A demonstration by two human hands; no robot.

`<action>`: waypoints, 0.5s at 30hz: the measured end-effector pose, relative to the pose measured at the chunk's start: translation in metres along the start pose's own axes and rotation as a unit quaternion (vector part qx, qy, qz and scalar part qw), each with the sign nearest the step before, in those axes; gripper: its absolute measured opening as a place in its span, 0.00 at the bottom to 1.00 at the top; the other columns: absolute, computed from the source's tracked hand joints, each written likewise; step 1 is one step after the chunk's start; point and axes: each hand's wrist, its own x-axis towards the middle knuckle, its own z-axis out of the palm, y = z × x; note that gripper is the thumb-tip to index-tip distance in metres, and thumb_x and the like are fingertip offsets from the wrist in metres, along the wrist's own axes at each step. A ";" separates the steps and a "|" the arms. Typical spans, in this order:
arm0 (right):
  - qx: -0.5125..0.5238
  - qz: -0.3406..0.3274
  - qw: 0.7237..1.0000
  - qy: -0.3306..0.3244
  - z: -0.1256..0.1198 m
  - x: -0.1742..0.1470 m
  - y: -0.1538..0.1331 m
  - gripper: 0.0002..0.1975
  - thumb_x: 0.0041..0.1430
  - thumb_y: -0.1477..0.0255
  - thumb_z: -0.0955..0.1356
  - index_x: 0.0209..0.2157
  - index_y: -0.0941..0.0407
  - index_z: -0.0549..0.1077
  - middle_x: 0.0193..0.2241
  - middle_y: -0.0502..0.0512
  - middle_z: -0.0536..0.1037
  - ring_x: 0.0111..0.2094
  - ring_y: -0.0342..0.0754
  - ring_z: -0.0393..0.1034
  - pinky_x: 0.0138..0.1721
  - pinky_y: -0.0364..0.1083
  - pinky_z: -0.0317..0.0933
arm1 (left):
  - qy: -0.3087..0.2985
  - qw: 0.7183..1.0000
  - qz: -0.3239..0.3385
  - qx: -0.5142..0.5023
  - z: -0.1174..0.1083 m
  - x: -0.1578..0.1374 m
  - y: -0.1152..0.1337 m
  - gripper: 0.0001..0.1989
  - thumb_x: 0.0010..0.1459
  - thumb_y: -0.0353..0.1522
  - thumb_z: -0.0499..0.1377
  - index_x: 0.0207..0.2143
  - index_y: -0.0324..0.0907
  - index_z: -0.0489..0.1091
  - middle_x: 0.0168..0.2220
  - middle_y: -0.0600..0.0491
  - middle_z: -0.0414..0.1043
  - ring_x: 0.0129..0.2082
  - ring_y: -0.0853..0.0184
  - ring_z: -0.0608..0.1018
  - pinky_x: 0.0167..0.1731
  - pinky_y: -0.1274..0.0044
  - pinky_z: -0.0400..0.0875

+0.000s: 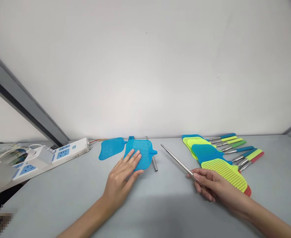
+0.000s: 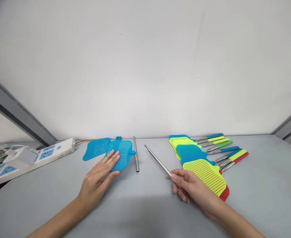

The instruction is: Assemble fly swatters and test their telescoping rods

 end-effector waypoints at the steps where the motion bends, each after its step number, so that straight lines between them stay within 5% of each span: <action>1: 0.016 0.001 1.000 0.018 0.001 -0.002 0.003 0.16 0.52 0.60 0.63 0.36 0.59 0.66 0.20 0.47 0.66 0.15 0.35 0.49 0.17 0.37 0.44 | 0.001 1.000 -0.008 -0.001 0.000 0.001 -0.002 0.24 0.56 0.32 0.52 0.55 0.48 0.51 0.53 0.54 0.60 0.55 0.62 0.57 0.52 0.64 0.56; 6: 0.109 0.012 0.992 0.066 0.010 -0.008 0.009 0.14 0.52 0.61 0.64 0.35 0.58 0.68 0.19 0.46 0.64 0.16 0.35 0.48 0.17 0.37 0.43 | 0.025 0.998 -0.048 -0.019 -0.005 0.006 -0.009 0.22 0.56 0.31 0.52 0.54 0.49 0.54 0.52 0.56 0.60 0.55 0.64 0.59 0.52 0.65 0.57; 15: 0.243 -0.007 0.966 0.086 0.015 -0.011 0.021 0.10 0.49 0.67 0.68 0.34 0.57 0.71 0.17 0.45 0.58 0.18 0.37 0.48 0.19 0.37 0.47 | -0.037 0.999 0.006 -0.006 -0.001 -0.002 0.001 0.24 0.56 0.32 0.51 0.55 0.47 0.51 0.52 0.54 0.60 0.55 0.62 0.58 0.51 0.65 0.59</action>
